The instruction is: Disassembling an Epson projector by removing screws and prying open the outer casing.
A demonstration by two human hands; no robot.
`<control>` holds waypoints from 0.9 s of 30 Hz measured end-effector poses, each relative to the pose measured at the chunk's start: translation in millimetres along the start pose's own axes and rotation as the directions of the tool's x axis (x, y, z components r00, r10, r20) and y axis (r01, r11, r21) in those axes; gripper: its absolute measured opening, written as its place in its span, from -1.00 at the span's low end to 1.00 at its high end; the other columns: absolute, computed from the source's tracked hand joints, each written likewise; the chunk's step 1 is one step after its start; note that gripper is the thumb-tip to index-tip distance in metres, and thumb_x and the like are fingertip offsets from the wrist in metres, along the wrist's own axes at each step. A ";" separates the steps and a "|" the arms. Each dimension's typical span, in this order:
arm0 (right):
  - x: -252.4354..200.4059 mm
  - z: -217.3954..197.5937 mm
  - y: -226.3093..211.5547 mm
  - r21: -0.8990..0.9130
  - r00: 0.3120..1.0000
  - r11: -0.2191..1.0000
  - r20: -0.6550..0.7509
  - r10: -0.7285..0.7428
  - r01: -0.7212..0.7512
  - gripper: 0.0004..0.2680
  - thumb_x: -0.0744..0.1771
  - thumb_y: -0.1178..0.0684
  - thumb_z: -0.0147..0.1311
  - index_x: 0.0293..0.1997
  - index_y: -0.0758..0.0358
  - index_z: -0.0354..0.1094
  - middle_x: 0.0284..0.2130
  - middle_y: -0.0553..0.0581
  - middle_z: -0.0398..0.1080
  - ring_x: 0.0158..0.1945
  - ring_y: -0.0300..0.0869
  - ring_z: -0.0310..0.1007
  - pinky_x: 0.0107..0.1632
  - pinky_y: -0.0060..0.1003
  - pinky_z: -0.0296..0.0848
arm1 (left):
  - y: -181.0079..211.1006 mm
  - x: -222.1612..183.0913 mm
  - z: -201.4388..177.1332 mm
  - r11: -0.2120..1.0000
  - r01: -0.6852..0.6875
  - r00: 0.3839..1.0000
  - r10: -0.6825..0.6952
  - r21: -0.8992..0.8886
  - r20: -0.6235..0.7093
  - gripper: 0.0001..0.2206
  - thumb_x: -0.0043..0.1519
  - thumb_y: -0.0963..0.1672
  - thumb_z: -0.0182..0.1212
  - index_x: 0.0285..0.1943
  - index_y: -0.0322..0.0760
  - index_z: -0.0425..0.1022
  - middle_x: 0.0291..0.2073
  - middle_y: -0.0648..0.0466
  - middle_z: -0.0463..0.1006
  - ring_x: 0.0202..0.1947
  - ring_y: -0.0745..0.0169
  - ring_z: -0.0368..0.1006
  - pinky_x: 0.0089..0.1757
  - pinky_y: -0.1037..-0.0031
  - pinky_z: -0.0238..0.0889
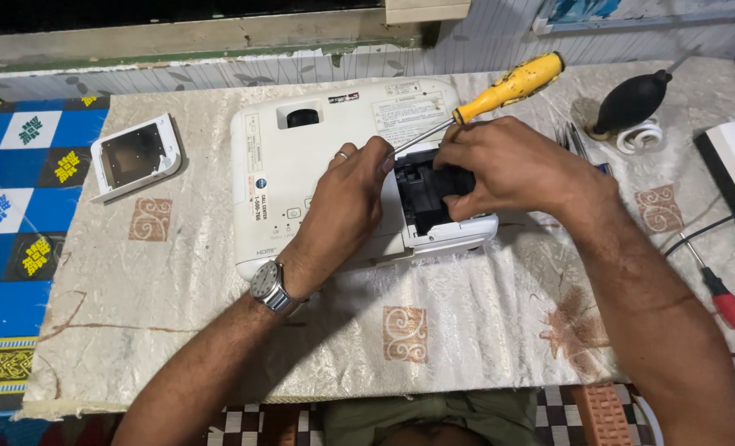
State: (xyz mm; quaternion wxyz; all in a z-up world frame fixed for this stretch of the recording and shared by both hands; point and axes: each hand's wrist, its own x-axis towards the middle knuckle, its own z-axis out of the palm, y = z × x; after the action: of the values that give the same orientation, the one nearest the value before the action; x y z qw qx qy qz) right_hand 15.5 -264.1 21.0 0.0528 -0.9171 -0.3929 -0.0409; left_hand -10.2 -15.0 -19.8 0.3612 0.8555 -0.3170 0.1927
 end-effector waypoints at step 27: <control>22.5 -47.3 -15.6 -0.134 0.890 0.974 0.398 0.221 -0.181 -0.57 0.19 -0.35 0.27 0.02 0.02 0.35 -0.11 -0.06 0.38 -0.18 0.05 0.52 -0.11 0.11 0.41 | 6.3 3.2 -10.7 0.975 0.154 0.988 -0.147 -0.162 0.056 -0.86 0.47 -0.16 -0.22 -0.18 -0.27 0.11 -0.45 -0.09 0.33 -0.38 -0.08 0.20 -0.30 0.17 0.06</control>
State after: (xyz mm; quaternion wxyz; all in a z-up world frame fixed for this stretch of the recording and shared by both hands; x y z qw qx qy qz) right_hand 18.1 -243.4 71.5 -0.0700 -0.9423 -0.2958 0.1401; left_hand -13.2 -11.7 -7.8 0.4375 0.8481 -0.2741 0.1191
